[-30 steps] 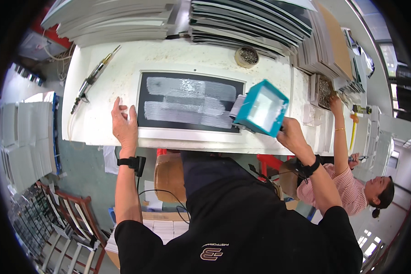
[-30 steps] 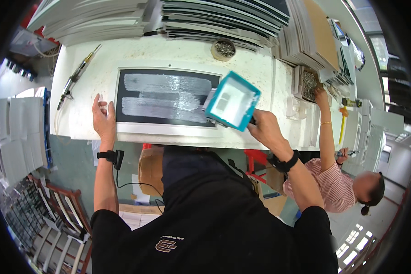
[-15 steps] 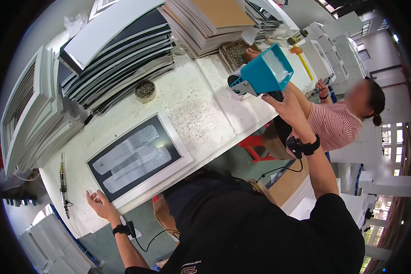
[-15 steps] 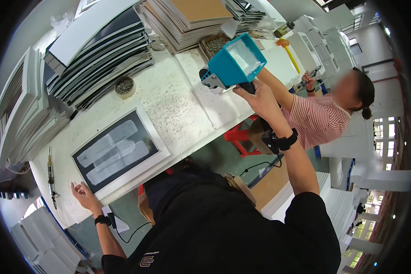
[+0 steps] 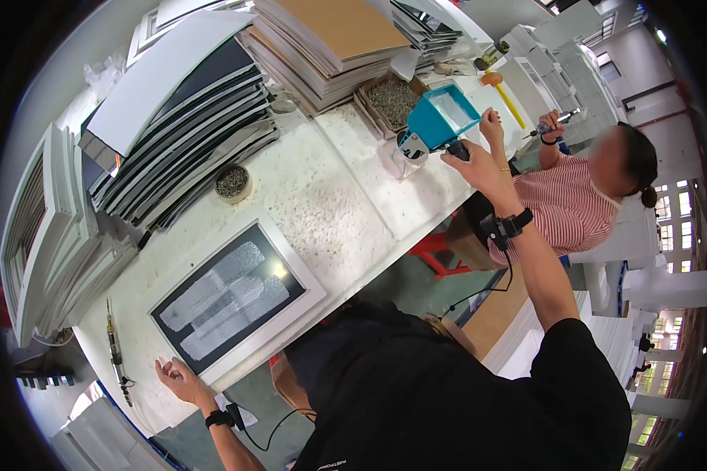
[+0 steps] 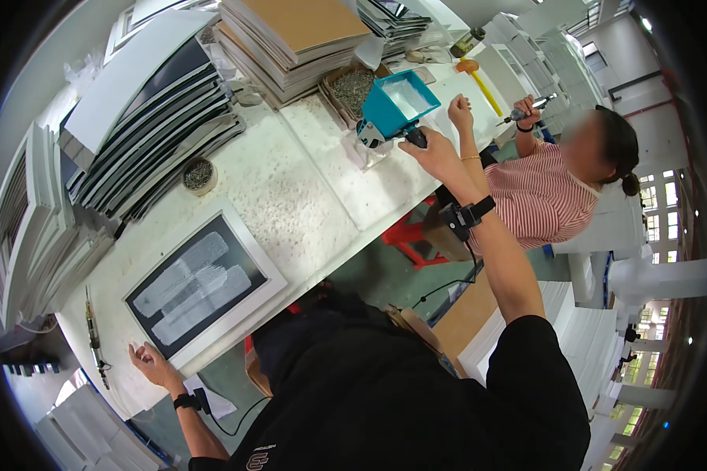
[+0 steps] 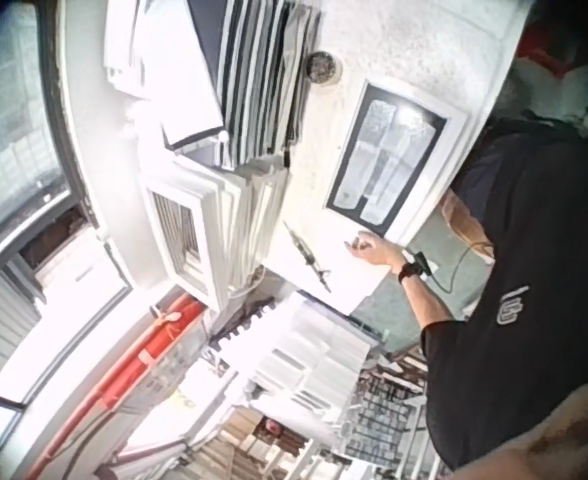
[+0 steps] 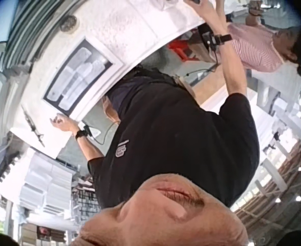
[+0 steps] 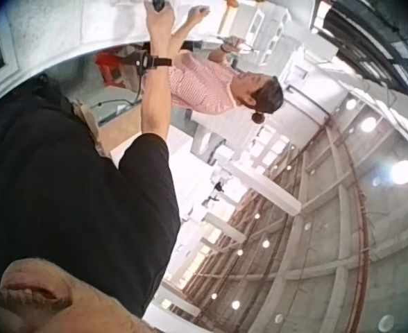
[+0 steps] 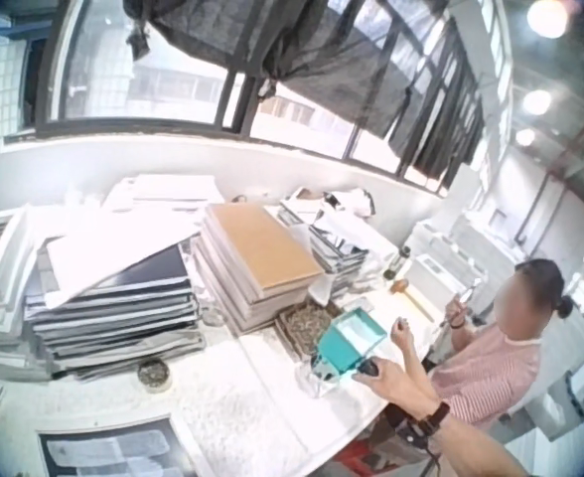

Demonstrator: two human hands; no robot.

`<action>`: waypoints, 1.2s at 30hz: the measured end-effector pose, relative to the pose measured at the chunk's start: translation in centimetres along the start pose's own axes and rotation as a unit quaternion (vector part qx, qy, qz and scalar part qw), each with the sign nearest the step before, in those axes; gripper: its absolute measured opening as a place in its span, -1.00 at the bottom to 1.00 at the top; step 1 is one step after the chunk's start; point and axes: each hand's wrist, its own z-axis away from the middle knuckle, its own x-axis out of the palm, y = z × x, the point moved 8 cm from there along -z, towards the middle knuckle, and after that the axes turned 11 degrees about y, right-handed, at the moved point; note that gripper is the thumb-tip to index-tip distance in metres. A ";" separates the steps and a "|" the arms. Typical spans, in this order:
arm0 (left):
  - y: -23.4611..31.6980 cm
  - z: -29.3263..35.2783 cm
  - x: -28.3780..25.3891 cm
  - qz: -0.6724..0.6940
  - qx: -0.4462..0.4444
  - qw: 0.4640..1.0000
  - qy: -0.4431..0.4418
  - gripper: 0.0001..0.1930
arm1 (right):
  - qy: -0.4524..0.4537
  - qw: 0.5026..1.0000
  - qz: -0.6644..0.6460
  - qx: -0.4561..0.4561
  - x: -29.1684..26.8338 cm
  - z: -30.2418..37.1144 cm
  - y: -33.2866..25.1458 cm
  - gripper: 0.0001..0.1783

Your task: The person assembles window frames by placing a white frame over a dark panel and securing it with screws. They use a pneumatic screwdriver to fasten screws into the frame and handle a blue container to pour small parts onto the work surface. The person works at a table in a workshop environment, handling multiple frame components.

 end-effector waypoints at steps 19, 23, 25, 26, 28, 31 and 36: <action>-0.9 -0.2 -0.1 0.021 0.001 1.000 0.000 -0.44 | -0.006 0.998 -0.042 0.038 4.5 -0.8 5.2 -0.41; -1.6 -0.3 -0.3 0.021 0.025 0.999 0.003 -0.44 | -0.011 0.998 -0.050 0.036 5.4 -0.9 5.3 -0.43; -2.0 -0.4 0.0 0.029 0.013 1.000 0.000 -0.44 | -0.018 0.999 -0.031 0.036 6.4 -0.8 5.6 -0.44; -2.1 -0.4 0.1 0.032 0.008 0.999 -0.003 -0.44 | -0.024 0.999 -0.015 0.040 7.0 -0.7 5.8 -0.44; -1.6 -0.5 0.3 0.033 0.000 0.999 -0.013 -0.42 | -0.012 0.999 0.001 0.042 8.2 -0.3 5.9 -0.42; -1.2 -0.4 -0.6 0.056 -0.023 0.998 -0.033 -0.40 | -0.030 0.998 0.004 0.048 8.6 -0.3 6.6 -0.39; 12.1 2.0 -3.2 0.023 0.048 0.999 0.000 -0.41 | 0.037 0.992 0.106 -0.063 -0.7 1.8 0.5 -0.43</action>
